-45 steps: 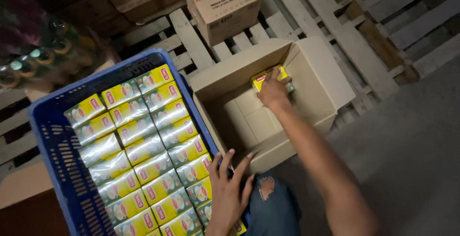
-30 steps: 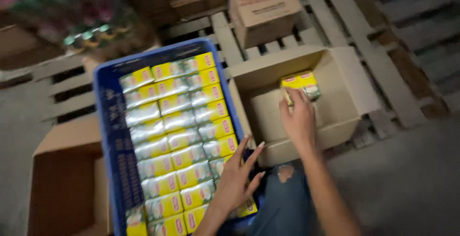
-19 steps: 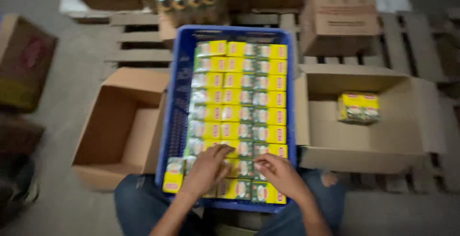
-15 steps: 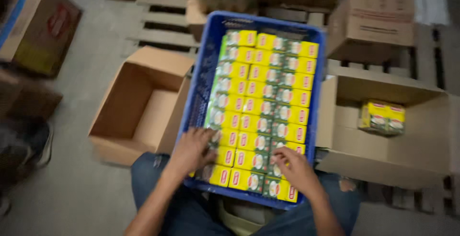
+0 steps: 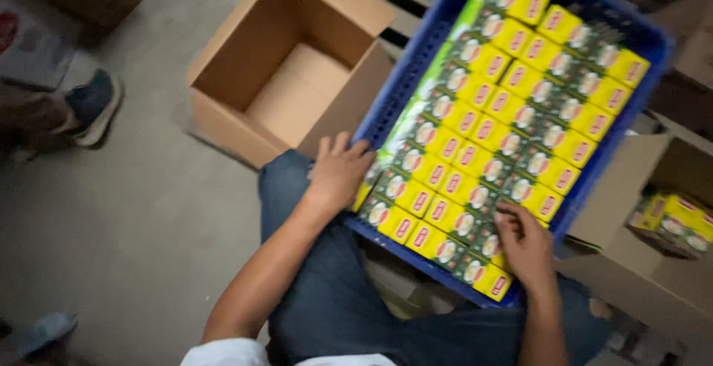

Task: The person transfers small yellow and green boxes from a blue plastic crate into a cardboard box. They pick up the boxes one by one and place them neatly in rows inside the cardboard box.

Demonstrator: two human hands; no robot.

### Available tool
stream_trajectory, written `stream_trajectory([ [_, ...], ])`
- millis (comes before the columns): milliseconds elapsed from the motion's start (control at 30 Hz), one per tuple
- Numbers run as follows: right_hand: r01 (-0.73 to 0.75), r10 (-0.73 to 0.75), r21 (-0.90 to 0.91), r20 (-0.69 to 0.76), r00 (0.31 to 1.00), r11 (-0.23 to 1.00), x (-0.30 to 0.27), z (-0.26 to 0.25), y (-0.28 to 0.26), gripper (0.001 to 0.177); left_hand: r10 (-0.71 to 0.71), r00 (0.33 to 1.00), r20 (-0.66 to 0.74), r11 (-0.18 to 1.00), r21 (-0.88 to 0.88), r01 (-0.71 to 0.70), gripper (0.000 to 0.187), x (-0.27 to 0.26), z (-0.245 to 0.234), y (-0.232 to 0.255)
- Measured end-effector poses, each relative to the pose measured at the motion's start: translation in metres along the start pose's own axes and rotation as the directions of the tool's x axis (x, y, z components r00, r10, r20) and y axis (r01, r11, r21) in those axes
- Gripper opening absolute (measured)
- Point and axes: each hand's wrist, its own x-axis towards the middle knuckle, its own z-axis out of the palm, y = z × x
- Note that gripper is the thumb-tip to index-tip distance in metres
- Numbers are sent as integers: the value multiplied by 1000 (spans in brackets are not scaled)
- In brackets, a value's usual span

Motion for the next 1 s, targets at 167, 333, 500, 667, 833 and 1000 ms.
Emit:
stream_trajectory([
  [167,3,-5,-68,-33,999,998,3,3,-2,26,15,1000,-20,999,32,-14,61,-10,-32,4],
  [333,-12,11,-8,-78,997,1000,-5,-1,-18,22,38,997,61,997,-68,-33,96,1,-37,4],
  [500,-53,54,19,-78,995,998,-2,1,-10,23,7,999,-46,997,-79,-10,92,7,-27,8],
  [667,-73,75,46,-46,996,996,-1,-3,-20,24,42,991,-129,998,-37,-48,93,13,-10,-1],
  [833,-106,109,105,-23,994,989,-3,-4,-27,23,149,956,-252,977,-115,-182,98,7,-14,-14],
  [1000,-106,107,84,-7,994,991,-3,-6,-26,26,85,994,-65,796,-595,-107,90,-3,-47,-20],
])
